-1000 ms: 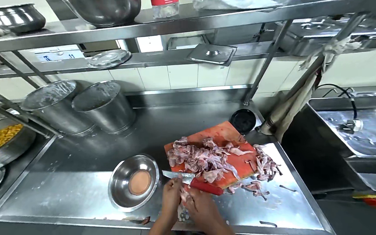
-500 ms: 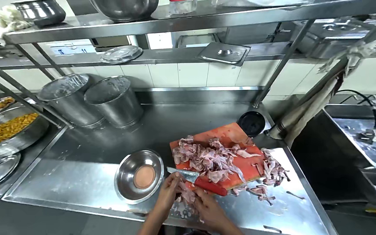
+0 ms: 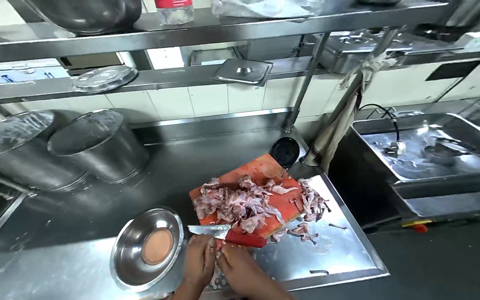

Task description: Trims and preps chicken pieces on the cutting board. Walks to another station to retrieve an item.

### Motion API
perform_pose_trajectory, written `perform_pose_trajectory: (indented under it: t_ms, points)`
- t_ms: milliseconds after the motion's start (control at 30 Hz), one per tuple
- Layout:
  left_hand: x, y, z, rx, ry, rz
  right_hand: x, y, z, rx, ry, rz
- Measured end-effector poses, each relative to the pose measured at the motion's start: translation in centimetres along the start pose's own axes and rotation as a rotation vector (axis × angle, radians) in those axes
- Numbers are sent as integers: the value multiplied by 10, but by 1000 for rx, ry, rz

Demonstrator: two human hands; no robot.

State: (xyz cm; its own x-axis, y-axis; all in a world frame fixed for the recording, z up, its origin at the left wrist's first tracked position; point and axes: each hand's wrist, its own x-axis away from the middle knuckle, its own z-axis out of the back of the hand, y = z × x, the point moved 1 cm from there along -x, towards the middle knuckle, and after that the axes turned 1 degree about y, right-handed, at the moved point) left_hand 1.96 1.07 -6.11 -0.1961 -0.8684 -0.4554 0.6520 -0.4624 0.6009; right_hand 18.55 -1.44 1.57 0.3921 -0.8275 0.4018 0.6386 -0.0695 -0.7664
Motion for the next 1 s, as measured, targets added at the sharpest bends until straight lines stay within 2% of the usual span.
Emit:
perform_pose_trajectory:
  t_ms: [67,100,233,333,400,500,567,633,700,767,800,867,933,1000]
  points:
    - [-12,4,5,67,-12,27,10,-20,15,221,14,7]
    - [-19,12,6,171,5,103,15,-29,20,292,85,27]
    - [-63,85,14,860,201,619,14,-42,16,225,614,198]
    - [-71,109,14,1002,205,734,0,-24,4,209,997,405]
    - [-60,106,5,1000,141,766,-5,-6,-3,234,1080,471]
    - [-49,96,-2,991,39,727,-10,11,-11,210,1039,491]
    - [-47,89,1,1028,-48,663,-3,11,-9,82,904,470]
    - [-47,80,4,1078,-137,592,9,8,-2,-177,686,441]
    - [-47,72,9,1103,-193,502,20,2,6,-552,411,378]
    - [-50,72,21,975,-217,412,28,-4,15,-801,184,290]
    - [-52,71,28,845,-221,365,30,-3,20,-794,122,269]
    - [-53,67,40,535,-211,267,32,2,32,-509,131,269]
    - [-51,68,47,326,-232,212,37,-5,39,-86,253,189]
    - [-50,75,46,225,-260,224,38,-17,32,224,512,130]
